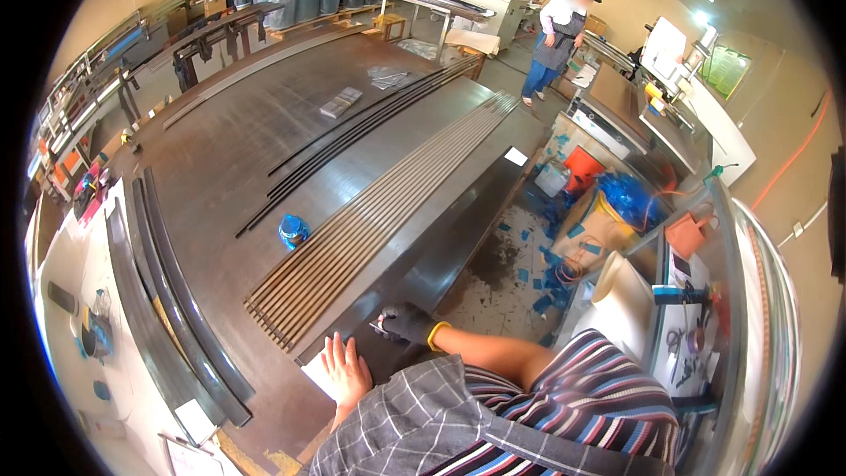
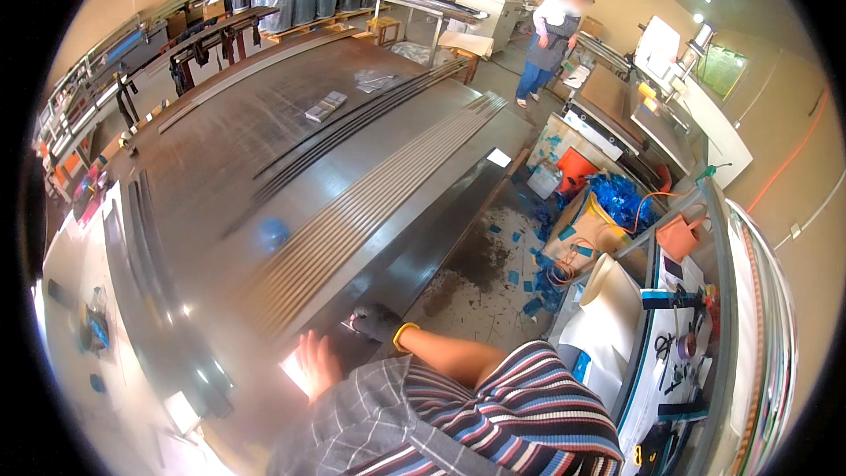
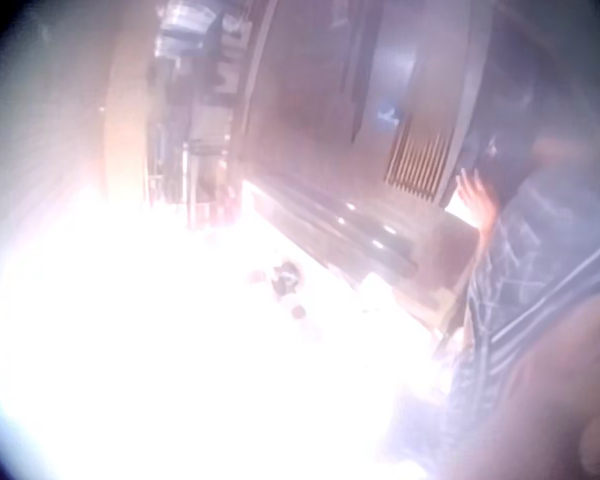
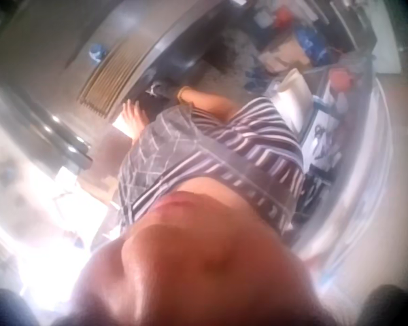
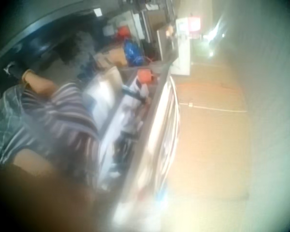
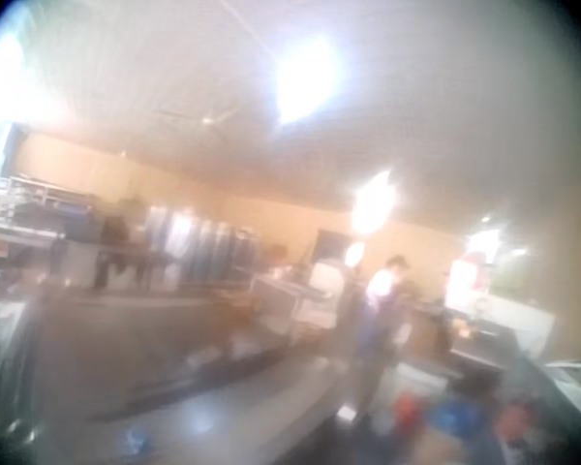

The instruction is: The person picks up and applies white adhesive labels to several long black metal strips and one larger white curved metal component on a worktable, using their hands to press and smooth each label down.

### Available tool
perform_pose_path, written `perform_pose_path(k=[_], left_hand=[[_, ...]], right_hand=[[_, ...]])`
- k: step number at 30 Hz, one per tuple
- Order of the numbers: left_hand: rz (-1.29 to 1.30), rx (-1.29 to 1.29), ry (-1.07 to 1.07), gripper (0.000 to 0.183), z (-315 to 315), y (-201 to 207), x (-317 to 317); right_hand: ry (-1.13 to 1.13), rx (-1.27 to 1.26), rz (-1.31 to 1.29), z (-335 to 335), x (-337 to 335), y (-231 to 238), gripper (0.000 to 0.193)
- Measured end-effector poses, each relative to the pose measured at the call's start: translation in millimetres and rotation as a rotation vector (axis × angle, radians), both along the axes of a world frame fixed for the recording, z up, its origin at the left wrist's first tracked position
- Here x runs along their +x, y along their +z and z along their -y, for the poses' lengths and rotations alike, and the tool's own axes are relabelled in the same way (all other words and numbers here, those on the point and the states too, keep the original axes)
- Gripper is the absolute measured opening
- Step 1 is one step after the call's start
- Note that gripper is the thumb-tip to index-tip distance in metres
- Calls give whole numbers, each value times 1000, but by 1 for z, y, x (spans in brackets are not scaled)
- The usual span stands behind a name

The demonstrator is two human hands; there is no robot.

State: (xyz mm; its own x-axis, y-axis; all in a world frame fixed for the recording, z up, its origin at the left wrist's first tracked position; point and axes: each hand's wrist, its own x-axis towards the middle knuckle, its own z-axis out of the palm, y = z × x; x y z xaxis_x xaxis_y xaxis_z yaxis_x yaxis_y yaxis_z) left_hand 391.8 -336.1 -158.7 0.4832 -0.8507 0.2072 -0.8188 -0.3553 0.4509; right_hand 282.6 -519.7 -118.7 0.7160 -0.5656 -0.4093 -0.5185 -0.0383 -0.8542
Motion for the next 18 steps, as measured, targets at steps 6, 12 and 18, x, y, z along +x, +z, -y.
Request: perform_pose_path(k=[6,12,18], left_hand=[[-9,-145,-39,55,-7,0,6],[42,-75,-31,53,-13,2,10],[-17,-124,-1,43,-17,38,1]], right_hand=[[141,-454,-24,-12,10,26,18],[107,-735,38,-30,28,3,18],[148,-945,21,-21,28,14,13]])
